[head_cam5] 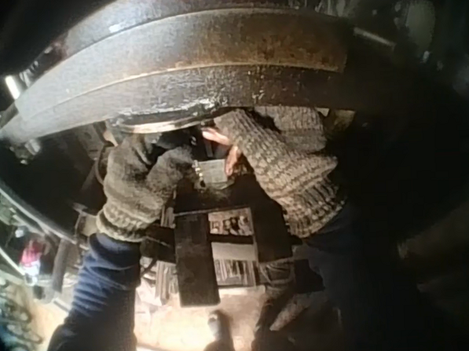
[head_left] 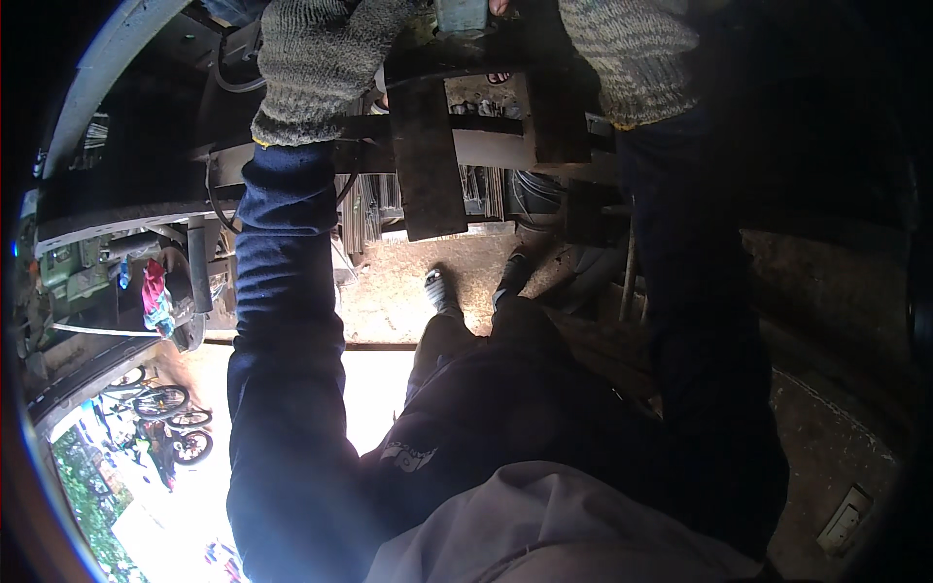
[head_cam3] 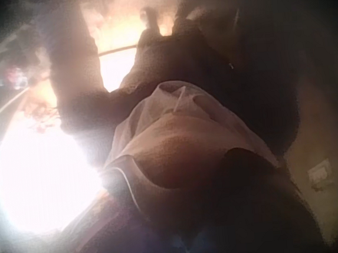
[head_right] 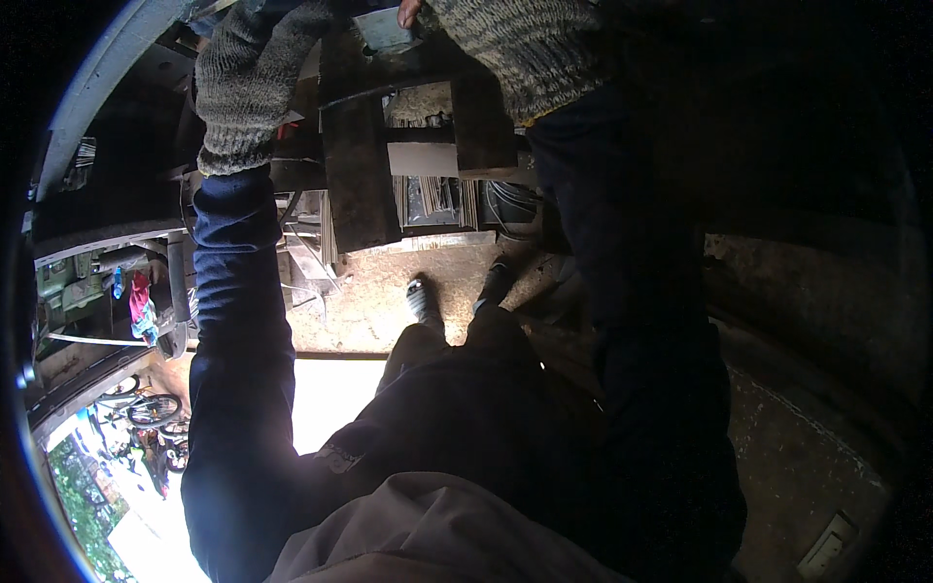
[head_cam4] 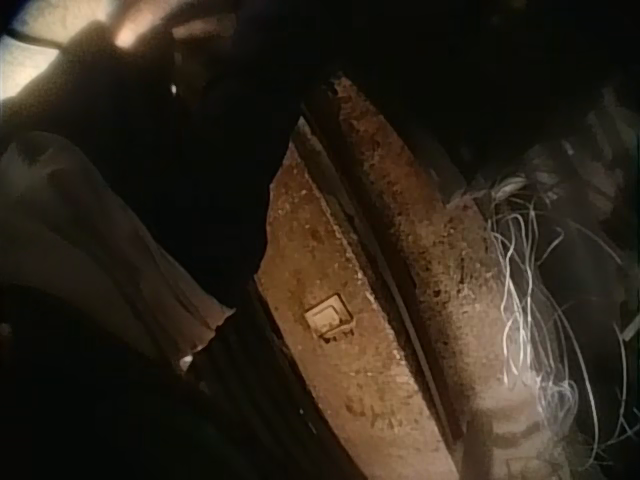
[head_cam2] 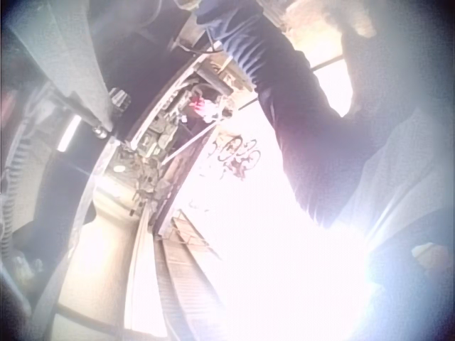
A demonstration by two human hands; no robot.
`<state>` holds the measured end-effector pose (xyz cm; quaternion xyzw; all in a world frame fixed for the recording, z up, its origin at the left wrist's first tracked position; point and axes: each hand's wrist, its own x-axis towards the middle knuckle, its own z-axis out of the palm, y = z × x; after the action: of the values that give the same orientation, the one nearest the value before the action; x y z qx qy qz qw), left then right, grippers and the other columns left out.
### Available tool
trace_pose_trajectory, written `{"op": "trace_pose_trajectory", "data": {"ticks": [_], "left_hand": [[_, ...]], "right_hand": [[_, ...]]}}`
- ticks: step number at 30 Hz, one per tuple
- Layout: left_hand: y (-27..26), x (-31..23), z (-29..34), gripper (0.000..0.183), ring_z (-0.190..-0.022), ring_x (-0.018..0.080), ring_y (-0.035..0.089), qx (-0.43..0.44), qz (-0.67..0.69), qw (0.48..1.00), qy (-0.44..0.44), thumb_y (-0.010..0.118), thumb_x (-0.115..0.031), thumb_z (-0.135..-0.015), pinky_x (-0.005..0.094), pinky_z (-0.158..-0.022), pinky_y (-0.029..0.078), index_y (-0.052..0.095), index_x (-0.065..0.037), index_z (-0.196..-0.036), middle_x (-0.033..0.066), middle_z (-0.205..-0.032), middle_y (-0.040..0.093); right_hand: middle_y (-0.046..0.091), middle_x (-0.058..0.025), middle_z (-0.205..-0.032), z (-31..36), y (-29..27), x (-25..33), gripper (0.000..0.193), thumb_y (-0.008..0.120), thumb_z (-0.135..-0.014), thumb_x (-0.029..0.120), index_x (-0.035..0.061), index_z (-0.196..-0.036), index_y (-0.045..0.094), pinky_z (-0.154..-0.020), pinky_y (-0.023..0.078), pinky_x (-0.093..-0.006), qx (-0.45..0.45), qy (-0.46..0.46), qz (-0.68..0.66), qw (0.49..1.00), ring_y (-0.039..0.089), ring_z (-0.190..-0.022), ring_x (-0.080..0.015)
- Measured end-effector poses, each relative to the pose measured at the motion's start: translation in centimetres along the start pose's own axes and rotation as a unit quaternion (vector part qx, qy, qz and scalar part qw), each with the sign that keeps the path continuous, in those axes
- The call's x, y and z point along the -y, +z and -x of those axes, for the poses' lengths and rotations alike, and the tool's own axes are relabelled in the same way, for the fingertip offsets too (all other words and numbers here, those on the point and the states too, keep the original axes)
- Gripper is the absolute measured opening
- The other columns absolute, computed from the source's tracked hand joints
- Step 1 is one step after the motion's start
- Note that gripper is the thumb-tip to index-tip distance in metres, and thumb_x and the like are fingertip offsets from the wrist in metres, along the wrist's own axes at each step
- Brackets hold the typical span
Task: The person adjusts and secures metal components within a piece of machinery, using their hands and a wrench to tighten a bracket while a second person assists by holding parts in place.
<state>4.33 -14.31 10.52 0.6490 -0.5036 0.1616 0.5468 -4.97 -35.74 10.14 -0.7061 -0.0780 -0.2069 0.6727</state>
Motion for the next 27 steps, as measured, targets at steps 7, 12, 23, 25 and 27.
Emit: {"op": "trace_pose_trajectory", "data": {"ticks": [7,12,23,25,27], "left_hand": [[0.5,0.3,0.2,0.011,-0.08,0.0165,0.067,-0.034,-0.031,0.998,0.036,0.065,-0.005,-0.095,0.0295,-0.076,0.053,0.07,0.0,-0.103,0.0075,-0.09,0.072],[-0.2,-0.3,0.1,0.013,-0.081,0.0162,0.067,-0.007,-0.059,0.998,0.027,0.066,-0.005,-0.095,0.0299,-0.076,0.054,0.07,0.001,-0.106,0.0081,-0.091,0.073],[0.6,-0.5,0.1,0.019,-0.081,0.0131,0.065,-0.002,0.056,0.998,-0.029,0.065,-0.009,-0.098,0.0264,-0.073,0.052,0.069,0.001,-0.114,0.0052,-0.092,0.072],[0.9,-0.7,0.1,0.019,-0.08,0.0128,0.065,-0.017,0.074,0.996,-0.039,0.064,-0.01,-0.099,0.0264,-0.072,0.052,0.068,0.001,-0.114,0.0042,-0.09,0.071],[0.7,-0.9,0.0,0.02,-0.077,0.0126,0.064,-0.009,0.062,0.997,-0.05,0.063,-0.01,-0.098,0.0267,-0.071,0.052,0.068,0.0,-0.114,0.0032,-0.087,0.07]], "right_hand": [[0.072,-0.0159,-0.089,0.0,0.2,-0.3,0.032,0.056,-0.108,0.028,-0.0031,-0.104,0.061,-0.082,0.055,-0.0336,0.004,0.004,-0.004,1.0,0.07,-0.088,-0.0234],[0.072,-0.0159,-0.089,-0.1,0.3,-0.3,0.032,0.056,-0.108,0.028,-0.003,-0.104,0.061,-0.082,0.055,-0.0336,0.006,0.003,-0.007,1.0,0.07,-0.088,-0.0234],[0.072,-0.0159,-0.089,-0.4,0.3,-0.4,0.033,0.056,-0.108,0.029,-0.0029,-0.103,0.062,-0.082,0.055,-0.0335,0.011,-0.002,-0.008,1.0,0.071,-0.088,-0.0235],[0.072,-0.0159,-0.089,-0.5,0.1,-0.3,0.033,0.056,-0.108,0.029,-0.0029,-0.103,0.062,-0.082,0.055,-0.0335,0.012,-0.003,-0.005,1.0,0.071,-0.088,-0.0235],[0.072,-0.0159,-0.088,-0.4,0.1,-0.3,0.033,0.056,-0.108,0.029,-0.0029,-0.103,0.062,-0.082,0.055,-0.0335,0.013,-0.003,-0.003,1.0,0.071,-0.088,-0.0235]]}}
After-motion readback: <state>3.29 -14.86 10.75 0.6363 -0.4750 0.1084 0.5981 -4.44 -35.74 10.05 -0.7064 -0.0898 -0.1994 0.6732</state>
